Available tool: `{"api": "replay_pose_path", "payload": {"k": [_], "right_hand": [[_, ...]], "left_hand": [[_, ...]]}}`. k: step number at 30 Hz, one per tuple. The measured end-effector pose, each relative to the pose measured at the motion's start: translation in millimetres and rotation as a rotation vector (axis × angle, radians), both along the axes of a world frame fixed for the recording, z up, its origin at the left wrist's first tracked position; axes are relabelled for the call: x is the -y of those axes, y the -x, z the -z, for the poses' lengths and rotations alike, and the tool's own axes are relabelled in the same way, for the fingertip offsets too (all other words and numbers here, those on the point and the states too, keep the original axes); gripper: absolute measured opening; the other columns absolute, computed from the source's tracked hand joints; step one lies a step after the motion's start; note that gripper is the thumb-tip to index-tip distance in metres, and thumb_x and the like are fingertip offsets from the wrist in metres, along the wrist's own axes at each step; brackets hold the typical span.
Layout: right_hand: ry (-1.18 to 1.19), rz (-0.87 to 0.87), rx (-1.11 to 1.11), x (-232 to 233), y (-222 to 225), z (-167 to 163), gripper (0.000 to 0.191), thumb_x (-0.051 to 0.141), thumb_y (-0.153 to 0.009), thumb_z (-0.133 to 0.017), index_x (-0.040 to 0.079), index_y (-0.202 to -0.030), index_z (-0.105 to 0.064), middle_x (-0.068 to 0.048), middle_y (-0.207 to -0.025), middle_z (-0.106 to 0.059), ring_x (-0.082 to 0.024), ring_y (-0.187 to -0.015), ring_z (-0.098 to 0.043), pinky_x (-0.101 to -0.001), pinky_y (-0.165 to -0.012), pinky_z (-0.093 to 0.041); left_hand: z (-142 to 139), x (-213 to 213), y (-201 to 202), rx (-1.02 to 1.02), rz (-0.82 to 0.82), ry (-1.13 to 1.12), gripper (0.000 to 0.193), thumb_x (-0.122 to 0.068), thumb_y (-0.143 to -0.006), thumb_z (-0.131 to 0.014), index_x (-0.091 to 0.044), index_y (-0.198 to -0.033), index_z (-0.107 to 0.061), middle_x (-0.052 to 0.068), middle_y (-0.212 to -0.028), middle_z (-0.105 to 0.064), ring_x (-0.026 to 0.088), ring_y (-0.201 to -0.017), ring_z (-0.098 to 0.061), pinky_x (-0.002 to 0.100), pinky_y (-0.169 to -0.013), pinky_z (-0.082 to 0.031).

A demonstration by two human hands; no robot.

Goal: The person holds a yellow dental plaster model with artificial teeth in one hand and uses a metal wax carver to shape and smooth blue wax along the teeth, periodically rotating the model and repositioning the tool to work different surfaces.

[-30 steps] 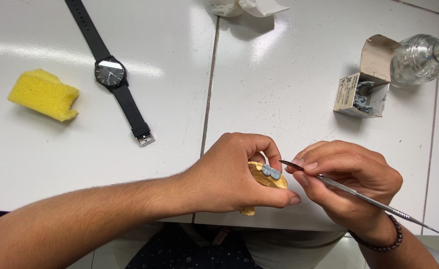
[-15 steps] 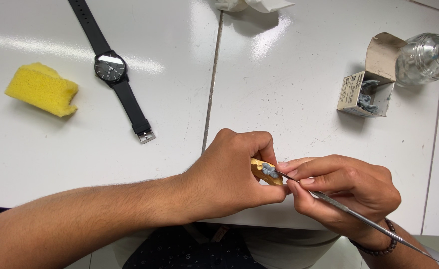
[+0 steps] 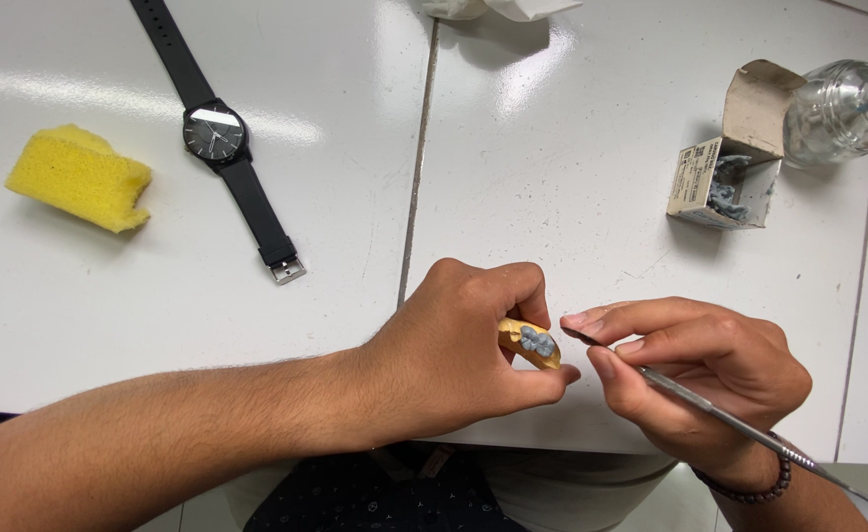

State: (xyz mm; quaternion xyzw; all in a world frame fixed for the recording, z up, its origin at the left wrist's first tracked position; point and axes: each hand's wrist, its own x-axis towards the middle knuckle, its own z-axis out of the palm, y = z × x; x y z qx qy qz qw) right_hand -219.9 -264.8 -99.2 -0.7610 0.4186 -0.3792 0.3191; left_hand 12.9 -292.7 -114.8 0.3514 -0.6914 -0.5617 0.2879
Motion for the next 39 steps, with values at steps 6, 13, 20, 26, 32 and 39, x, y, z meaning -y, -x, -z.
{"api": "replay_pose_path", "payload": {"k": [6, 13, 20, 26, 32, 39], "right_hand": [[0.007, -0.077, -0.057, 0, -4, -2, 0.02, 0.002, -0.085, -0.081, 0.005, -0.09, -0.062, -0.016, -0.097, -0.077, -0.026, -0.102, -0.08, -0.0334, -0.087, -0.072], [0.054, -0.063, -0.149, 2, -6, 1, 0.024, 0.004, -0.083, -0.083, 0.008, -0.084, -0.059, -0.014, -0.09, -0.077, -0.026, -0.098, -0.08, -0.0311, -0.08, -0.072], [0.072, -0.048, -0.15, 0, -7, 6, 0.024, 0.004, -0.083, -0.082, 0.007, -0.084, -0.059, -0.014, -0.089, -0.077, -0.026, -0.098, -0.08, -0.0303, -0.08, -0.072], [0.087, -0.038, -0.161, -1, -7, 7, 0.025, 0.004, -0.083, -0.083, 0.008, -0.084, -0.058, -0.013, -0.088, -0.077, -0.026, -0.098, -0.08, -0.0302, -0.079, -0.071], [0.087, -0.039, -0.177, -2, -4, 7, 0.026, 0.004, -0.082, -0.083, 0.008, -0.084, -0.057, -0.013, -0.087, -0.077, -0.026, -0.098, -0.08, -0.0303, -0.079, -0.071], [-0.036, 0.016, 0.037, -4, 0, 6, 0.019, -0.001, -0.089, -0.075, 0.004, -0.093, -0.057, -0.017, -0.097, -0.074, -0.028, -0.1, -0.079, -0.0375, -0.091, -0.072]], "left_hand": [[1, 1, -1, 0.006, 0.001, -0.013, 0.025, -0.021, -0.079, -0.08, -0.002, -0.081, -0.064, 0.004, -0.059, -0.068, 0.008, -0.051, -0.067, 0.021, -0.04, -0.048], [4, 2, -2, 0.015, 0.015, -0.037, 0.024, -0.02, -0.08, -0.078, -0.001, -0.081, -0.064, 0.005, -0.057, -0.067, 0.008, -0.05, -0.067, 0.02, -0.039, -0.049], [9, 0, 2, 0.021, -0.015, 0.008, 0.024, -0.02, -0.081, -0.079, -0.002, -0.08, -0.064, 0.005, -0.055, -0.066, 0.009, -0.046, -0.066, 0.021, -0.038, -0.047], [10, -1, 4, 0.004, -0.022, 0.013, 0.024, -0.02, -0.081, -0.079, -0.002, -0.08, -0.063, 0.004, -0.056, -0.066, 0.008, -0.049, -0.067, 0.02, -0.04, -0.05], [10, -1, 5, 0.02, -0.016, 0.007, 0.024, -0.02, -0.081, -0.08, -0.002, -0.081, -0.064, 0.003, -0.056, -0.065, 0.009, -0.048, -0.066, 0.021, -0.039, -0.049], [14, -5, 4, 0.046, -0.106, 0.305, 0.024, -0.016, -0.086, -0.08, -0.002, -0.087, -0.061, 0.004, -0.062, -0.064, 0.014, -0.054, -0.068, 0.026, -0.044, -0.051]]}}
